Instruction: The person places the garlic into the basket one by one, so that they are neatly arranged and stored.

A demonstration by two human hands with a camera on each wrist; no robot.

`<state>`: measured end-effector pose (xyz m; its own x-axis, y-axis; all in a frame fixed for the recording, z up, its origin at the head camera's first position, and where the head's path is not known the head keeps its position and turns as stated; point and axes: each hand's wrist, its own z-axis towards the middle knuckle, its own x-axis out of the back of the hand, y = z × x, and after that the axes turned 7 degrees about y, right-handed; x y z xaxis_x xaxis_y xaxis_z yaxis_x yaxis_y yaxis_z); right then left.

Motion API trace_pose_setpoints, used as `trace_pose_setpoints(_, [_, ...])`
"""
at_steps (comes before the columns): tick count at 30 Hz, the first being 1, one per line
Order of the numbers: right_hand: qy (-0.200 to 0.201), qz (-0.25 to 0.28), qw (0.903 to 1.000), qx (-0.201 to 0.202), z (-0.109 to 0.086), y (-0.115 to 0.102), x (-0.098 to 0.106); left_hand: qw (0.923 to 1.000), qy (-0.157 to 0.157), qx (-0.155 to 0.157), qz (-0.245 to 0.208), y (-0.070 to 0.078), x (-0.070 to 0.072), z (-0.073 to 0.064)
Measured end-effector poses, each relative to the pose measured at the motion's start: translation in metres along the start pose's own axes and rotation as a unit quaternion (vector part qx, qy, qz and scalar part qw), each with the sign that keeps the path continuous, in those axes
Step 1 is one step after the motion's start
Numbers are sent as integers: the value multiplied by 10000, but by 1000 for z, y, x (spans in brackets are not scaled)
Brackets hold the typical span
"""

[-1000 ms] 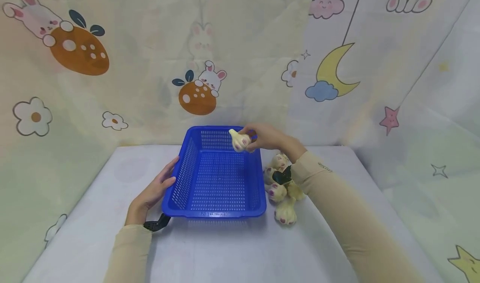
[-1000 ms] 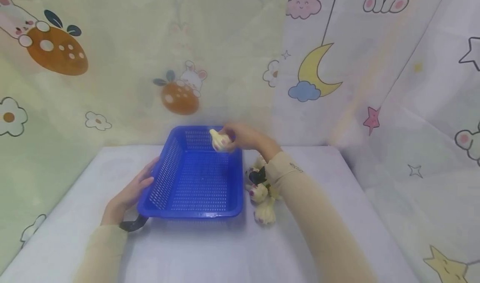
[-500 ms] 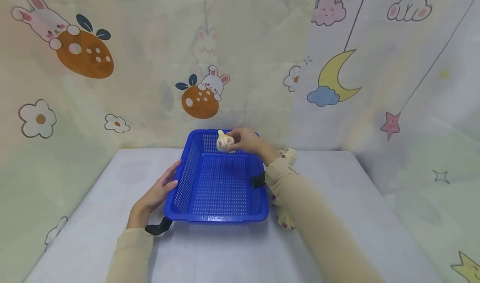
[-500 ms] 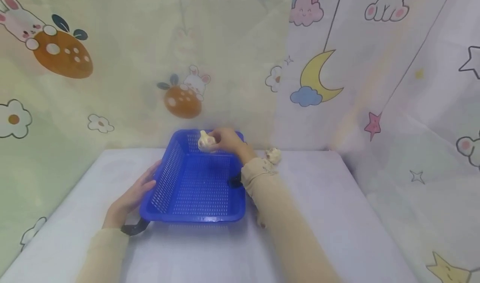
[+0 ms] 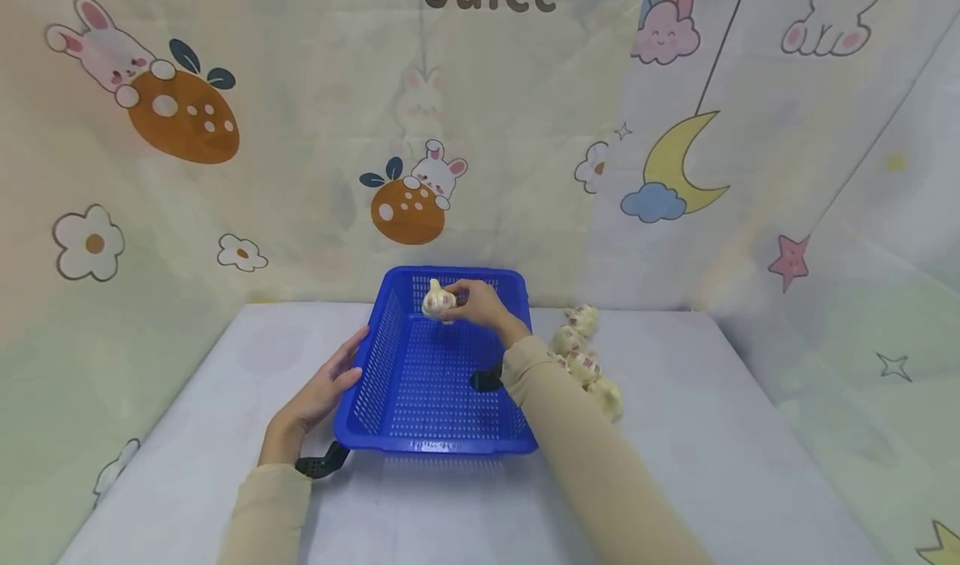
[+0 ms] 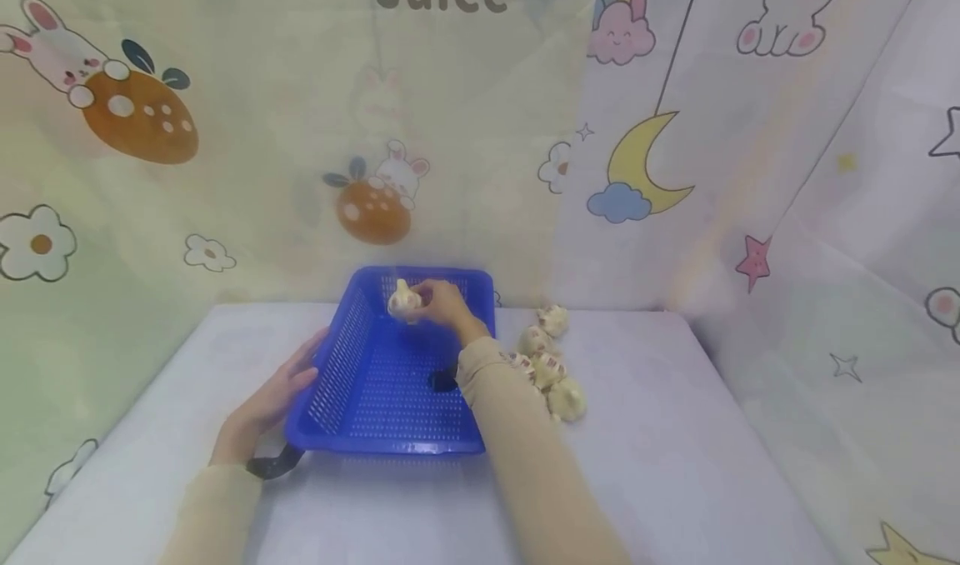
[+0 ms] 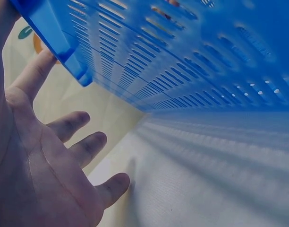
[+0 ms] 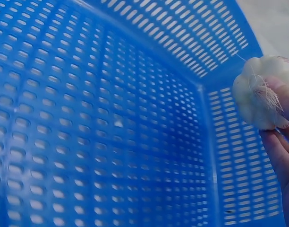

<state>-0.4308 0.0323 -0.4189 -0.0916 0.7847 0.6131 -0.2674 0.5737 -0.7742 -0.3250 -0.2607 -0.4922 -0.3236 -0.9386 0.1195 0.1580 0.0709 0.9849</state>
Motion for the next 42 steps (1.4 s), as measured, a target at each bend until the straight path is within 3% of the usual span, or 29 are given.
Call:
trace_pose_setpoints(4, [-24,14,9998,-195,0,10,-12,10000,-38,69,11,0,1,-1])
trace_pose_setpoints(12, [-155,70,9990,-420,8,16,-27,9995,0,-133,298,4,0,0])
trace_pose_setpoints(16, [-286,-132,9982,-502,11,18,-30,9984,80,-14,554,8,0,5])
trace_pose_setpoints(22, [-291,-179,9977,-583,5,25,-41,9961,119,230,844,7,-5,-4])
trace_pose_setpoints(31, [-265,63,9987,-441,3,23,-48,9936,162,481,1009,7,-5,-11])
trace_pose_setpoints(42, [-272,72,9993,-247,12,29,-55,9909,241,651,1154,8,-3,-6])
